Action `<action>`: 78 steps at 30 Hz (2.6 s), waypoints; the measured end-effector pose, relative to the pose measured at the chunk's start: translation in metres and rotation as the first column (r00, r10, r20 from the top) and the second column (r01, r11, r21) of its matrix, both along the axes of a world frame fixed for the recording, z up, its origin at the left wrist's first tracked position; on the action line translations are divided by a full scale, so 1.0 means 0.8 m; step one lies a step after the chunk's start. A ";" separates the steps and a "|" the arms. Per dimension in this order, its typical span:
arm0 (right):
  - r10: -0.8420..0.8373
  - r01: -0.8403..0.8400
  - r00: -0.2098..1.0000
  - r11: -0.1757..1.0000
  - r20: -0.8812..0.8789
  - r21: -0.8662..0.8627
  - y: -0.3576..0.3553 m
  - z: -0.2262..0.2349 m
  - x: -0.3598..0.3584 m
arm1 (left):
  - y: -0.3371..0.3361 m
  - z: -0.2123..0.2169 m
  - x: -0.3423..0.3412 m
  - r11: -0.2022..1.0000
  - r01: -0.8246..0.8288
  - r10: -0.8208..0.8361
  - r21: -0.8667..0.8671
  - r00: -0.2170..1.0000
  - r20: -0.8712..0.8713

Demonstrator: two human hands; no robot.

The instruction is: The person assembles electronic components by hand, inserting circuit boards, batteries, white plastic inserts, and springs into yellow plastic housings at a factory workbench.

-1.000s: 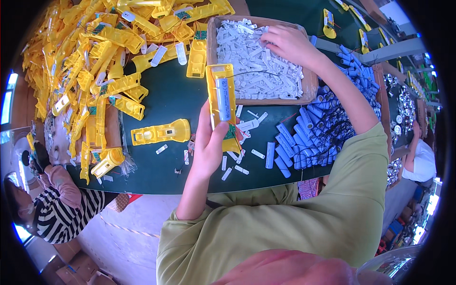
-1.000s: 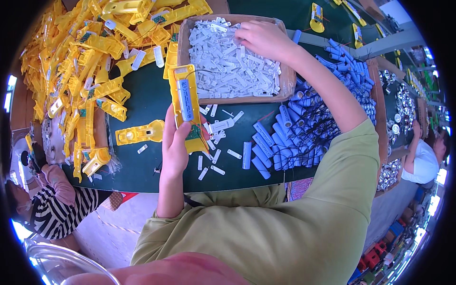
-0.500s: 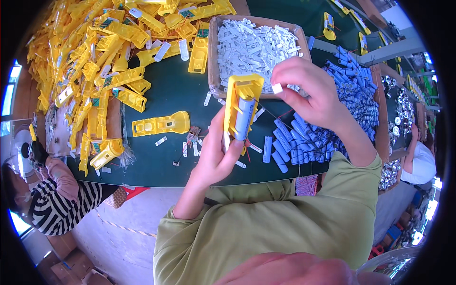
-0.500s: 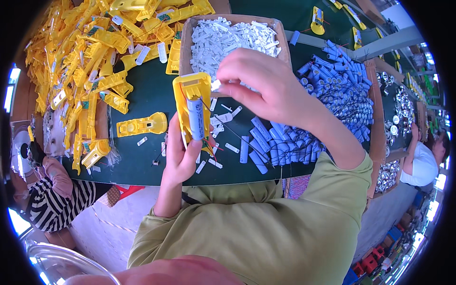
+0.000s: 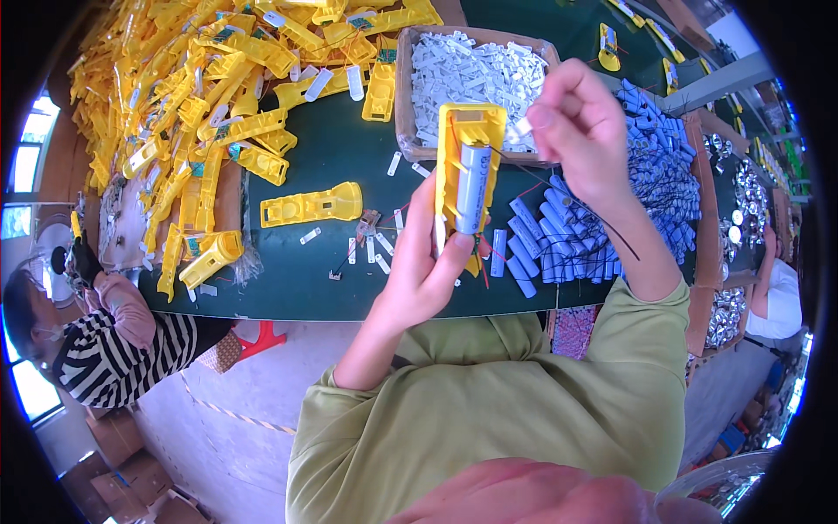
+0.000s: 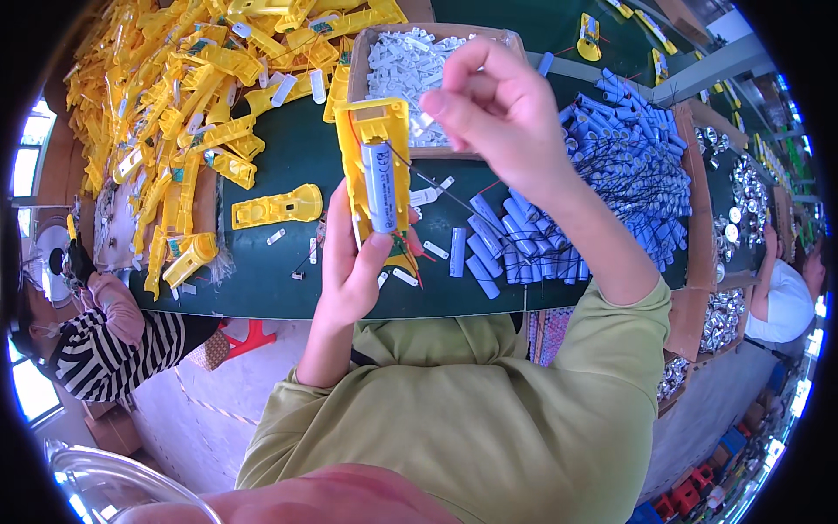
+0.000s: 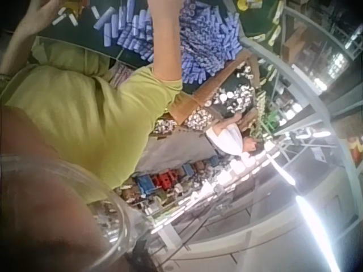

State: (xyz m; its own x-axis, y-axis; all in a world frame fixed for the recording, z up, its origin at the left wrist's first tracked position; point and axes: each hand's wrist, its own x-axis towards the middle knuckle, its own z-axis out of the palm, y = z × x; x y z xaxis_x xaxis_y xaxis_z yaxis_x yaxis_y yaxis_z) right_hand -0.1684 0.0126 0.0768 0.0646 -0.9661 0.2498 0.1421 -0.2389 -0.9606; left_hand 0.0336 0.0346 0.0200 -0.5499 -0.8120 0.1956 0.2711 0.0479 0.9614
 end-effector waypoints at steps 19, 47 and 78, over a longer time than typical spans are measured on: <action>-0.163 0.133 0.976 0.971 -0.142 -0.198 -0.013 -0.020 0.021 | -0.013 -0.011 -0.001 0.998 0.049 -0.042 0.047 0.988 -0.147; -0.193 0.154 0.842 0.981 -0.504 -0.119 -0.014 -0.004 0.016 | -0.011 0.004 0.006 0.999 -0.019 0.032 -0.042 0.948 0.317; -0.416 0.638 0.693 0.734 -0.588 0.233 -0.333 -0.211 -0.428 | -0.226 -0.073 0.008 0.877 0.055 0.422 -0.477 0.387 0.820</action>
